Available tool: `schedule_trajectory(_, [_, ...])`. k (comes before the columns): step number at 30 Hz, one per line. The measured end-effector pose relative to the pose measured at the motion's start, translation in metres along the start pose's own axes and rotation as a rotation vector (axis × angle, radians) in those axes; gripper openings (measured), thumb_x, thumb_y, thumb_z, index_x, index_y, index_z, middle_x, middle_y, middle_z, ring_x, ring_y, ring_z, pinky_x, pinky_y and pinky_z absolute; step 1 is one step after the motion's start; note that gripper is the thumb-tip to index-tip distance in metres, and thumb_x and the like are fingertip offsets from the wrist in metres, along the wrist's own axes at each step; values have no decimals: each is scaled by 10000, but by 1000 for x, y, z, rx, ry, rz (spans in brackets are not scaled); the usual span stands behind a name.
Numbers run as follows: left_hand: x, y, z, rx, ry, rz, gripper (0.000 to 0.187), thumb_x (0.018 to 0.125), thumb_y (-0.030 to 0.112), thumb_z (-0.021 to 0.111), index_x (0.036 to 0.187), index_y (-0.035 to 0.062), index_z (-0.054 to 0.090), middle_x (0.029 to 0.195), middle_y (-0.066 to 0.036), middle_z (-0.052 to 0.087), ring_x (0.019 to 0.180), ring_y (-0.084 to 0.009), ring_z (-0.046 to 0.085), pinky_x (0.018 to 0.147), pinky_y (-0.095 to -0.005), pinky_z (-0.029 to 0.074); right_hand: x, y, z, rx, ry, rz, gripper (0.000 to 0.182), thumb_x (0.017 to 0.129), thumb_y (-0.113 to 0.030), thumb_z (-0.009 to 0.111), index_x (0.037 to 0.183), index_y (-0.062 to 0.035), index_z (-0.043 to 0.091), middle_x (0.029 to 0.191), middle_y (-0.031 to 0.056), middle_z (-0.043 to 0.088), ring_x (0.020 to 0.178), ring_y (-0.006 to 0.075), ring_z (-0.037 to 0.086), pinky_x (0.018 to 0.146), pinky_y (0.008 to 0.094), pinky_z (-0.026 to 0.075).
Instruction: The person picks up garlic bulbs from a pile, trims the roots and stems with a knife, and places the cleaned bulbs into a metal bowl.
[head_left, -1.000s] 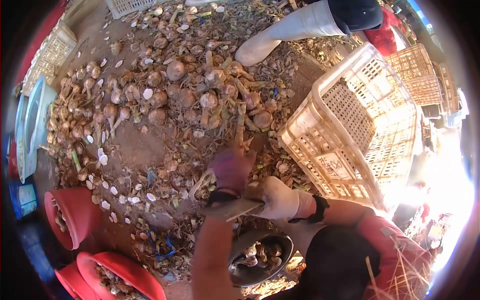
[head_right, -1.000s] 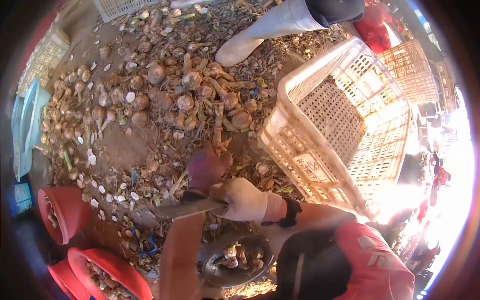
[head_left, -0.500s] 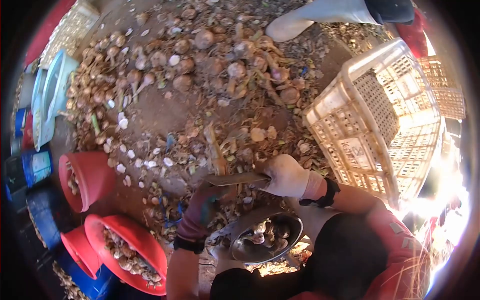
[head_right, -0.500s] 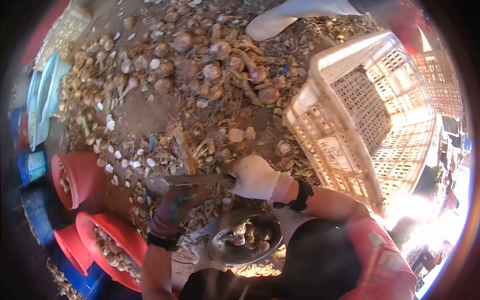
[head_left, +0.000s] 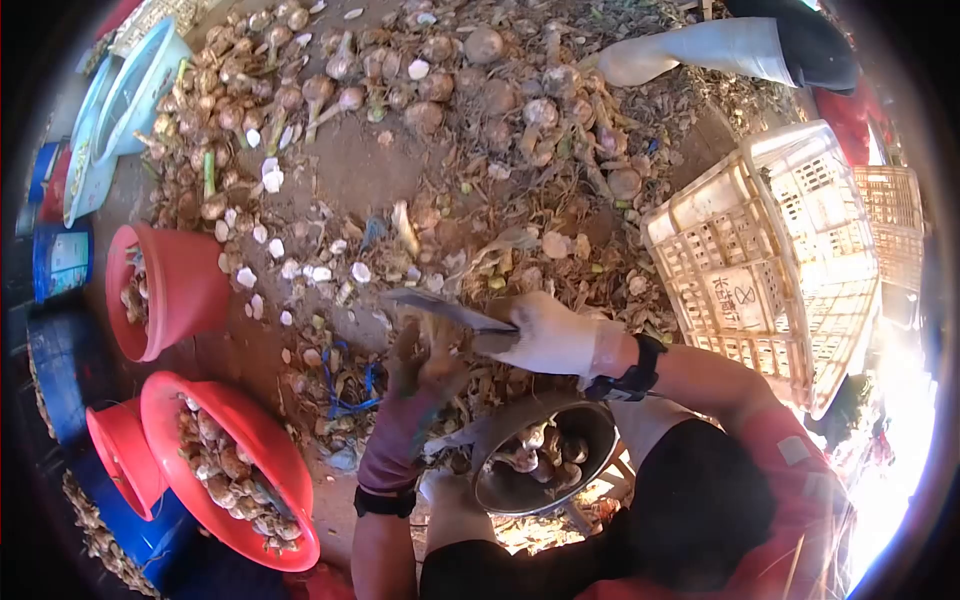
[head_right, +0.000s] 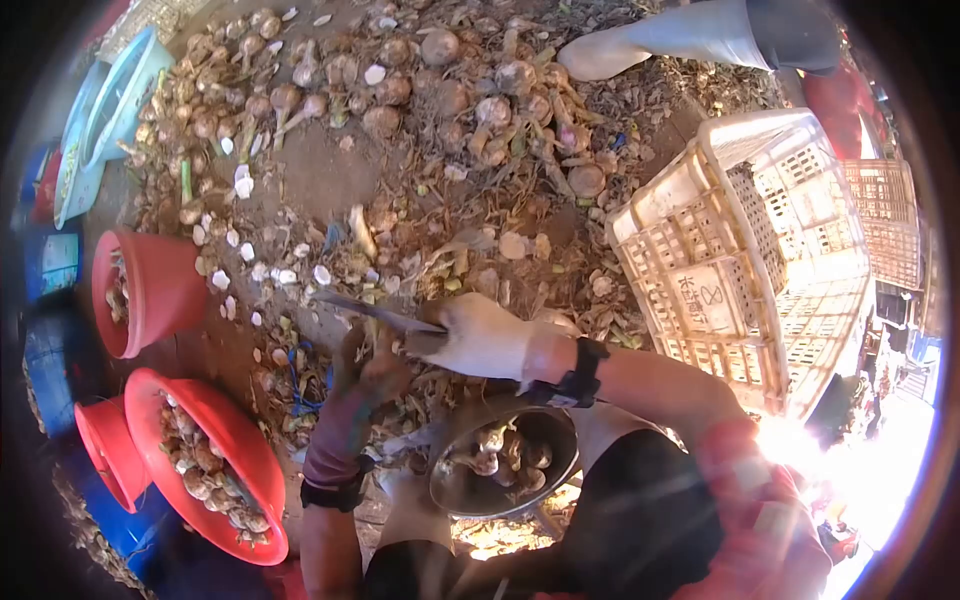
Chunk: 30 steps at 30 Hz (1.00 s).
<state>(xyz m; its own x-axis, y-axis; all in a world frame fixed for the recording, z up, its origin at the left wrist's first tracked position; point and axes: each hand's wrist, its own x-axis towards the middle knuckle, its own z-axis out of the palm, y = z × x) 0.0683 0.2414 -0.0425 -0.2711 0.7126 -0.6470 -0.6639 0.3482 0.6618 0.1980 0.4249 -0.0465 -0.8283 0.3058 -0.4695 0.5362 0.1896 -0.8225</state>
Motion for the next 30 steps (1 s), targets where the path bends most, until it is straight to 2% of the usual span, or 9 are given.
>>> schedule_trajectory(5, [1,-32,-10,59,-30,117,786,811,-82,570,1479,86,193,1257,-122,501,1054,-185,558,870,-334,494,16,-6,29,214,71,-12,386,832,-327,682,870,51,617,634,133,615,571,221,620,533,358,472])
schedule_trajectory(7, [6,-43,-20,-36,65,265,701,812,-68,579,1435,53,282,1178,-100,557,979,-180,593,817,-314,515,15,-10,33,447,-136,295,355,845,-305,678,883,43,618,627,54,607,591,145,604,531,344,474])
schedule_trajectory(9, [2,-39,-31,14,74,271,656,813,-64,584,1405,34,316,1158,-99,575,971,-184,603,810,-313,520,14,0,40,258,-149,284,309,835,-305,679,889,-4,631,635,96,624,581,207,628,554,351,484])
schedule_trajectory(12, [-2,-37,-56,387,66,347,583,817,-41,606,1348,7,371,1126,-107,603,955,-191,620,809,-316,524,4,-10,35,-235,-127,-287,225,787,-288,647,853,-74,635,652,169,600,607,366,594,556,429,487])
schedule_trajectory(13, [-1,-40,-61,700,47,418,554,818,-22,623,1321,-3,393,1113,-115,615,946,-195,627,815,-321,523,2,-11,34,-234,-128,-286,225,787,-288,647,853,-74,635,652,169,600,607,366,594,556,429,487])
schedule_trajectory(20, [-11,-57,-40,760,200,625,458,818,95,693,1216,10,483,968,-96,645,832,-174,631,712,-283,517,-7,-9,30,-495,-54,-357,252,709,-233,671,899,-71,638,654,138,573,592,349,585,538,437,466])
schedule_trajectory(22, [-21,-39,-20,93,170,22,422,847,136,677,1212,35,491,908,-56,623,746,-134,592,633,-259,487,-9,-1,31,-502,-16,-382,268,704,-232,674,914,-69,641,648,137,572,591,347,585,537,436,465])
schedule_trajectory(25, [-18,-53,-17,457,138,250,384,879,178,649,1209,56,494,874,-30,594,700,-101,548,588,-252,456,-8,12,32,-448,44,-434,289,719,-291,662,918,-83,633,603,128,578,582,341,592,533,449,472])
schedule_trajectory(30, [-24,-49,10,165,260,275,299,897,205,625,1141,51,546,906,-36,592,725,-96,555,607,-244,457,-6,25,33,-497,80,-493,366,643,-243,659,962,-64,651,630,120,550,588,324,574,537,423,451])
